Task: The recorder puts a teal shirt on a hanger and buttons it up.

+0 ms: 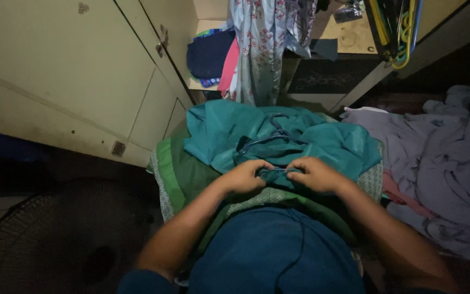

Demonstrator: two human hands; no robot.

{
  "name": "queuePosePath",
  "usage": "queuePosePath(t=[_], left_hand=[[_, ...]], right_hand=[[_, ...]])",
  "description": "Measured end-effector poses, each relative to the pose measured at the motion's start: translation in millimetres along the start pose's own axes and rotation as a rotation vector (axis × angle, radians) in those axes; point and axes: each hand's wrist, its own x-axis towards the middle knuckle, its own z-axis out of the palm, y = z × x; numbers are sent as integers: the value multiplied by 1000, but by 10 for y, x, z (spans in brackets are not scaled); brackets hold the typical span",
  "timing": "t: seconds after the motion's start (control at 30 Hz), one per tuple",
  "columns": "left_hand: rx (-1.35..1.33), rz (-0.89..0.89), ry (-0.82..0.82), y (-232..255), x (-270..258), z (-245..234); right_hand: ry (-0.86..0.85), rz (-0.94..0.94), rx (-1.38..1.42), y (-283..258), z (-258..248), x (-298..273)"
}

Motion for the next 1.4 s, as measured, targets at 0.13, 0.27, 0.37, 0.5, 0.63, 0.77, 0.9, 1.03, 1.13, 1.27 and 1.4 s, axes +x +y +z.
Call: queuePosePath(t=[0.13, 0.27, 0.37, 0.5, 0.63, 0.77, 0.9, 1.03, 1.13, 1.27, 1.4], left_hand=[[545, 302, 212, -431, 81, 16], [730, 111, 259, 150, -162, 24], [865, 150, 423, 485, -302, 27], [923, 294, 458, 543, -347, -8], [740, 196, 120, 167, -205, -74], [639, 295, 106, -22, -118, -122], [313, 79, 29, 22, -102, -100], [169, 200, 16, -167, -37, -75], [147, 15, 36, 31, -94, -68], [61, 140, 130, -287, 68, 36], [13, 201, 113, -422, 182, 131]], right_hand=[[-105, 110, 29, -139, -117, -38], [-123, -21, -27, 89, -92, -35], [-73, -108, -67, 86, -94, -42], [-10, -122, -95, 66, -97, -43], [41, -153, -148, 24, -99, -60], [43, -151, -189, -133, -92, -97], [74, -212, -208, -111, 3, -81], [113, -242, -174, 33, 106, -39], [77, -191, -171, 0, 114, -31], [28, -200, -165, -212, 60, -59], [59, -261, -151, -185, 112, -14]])
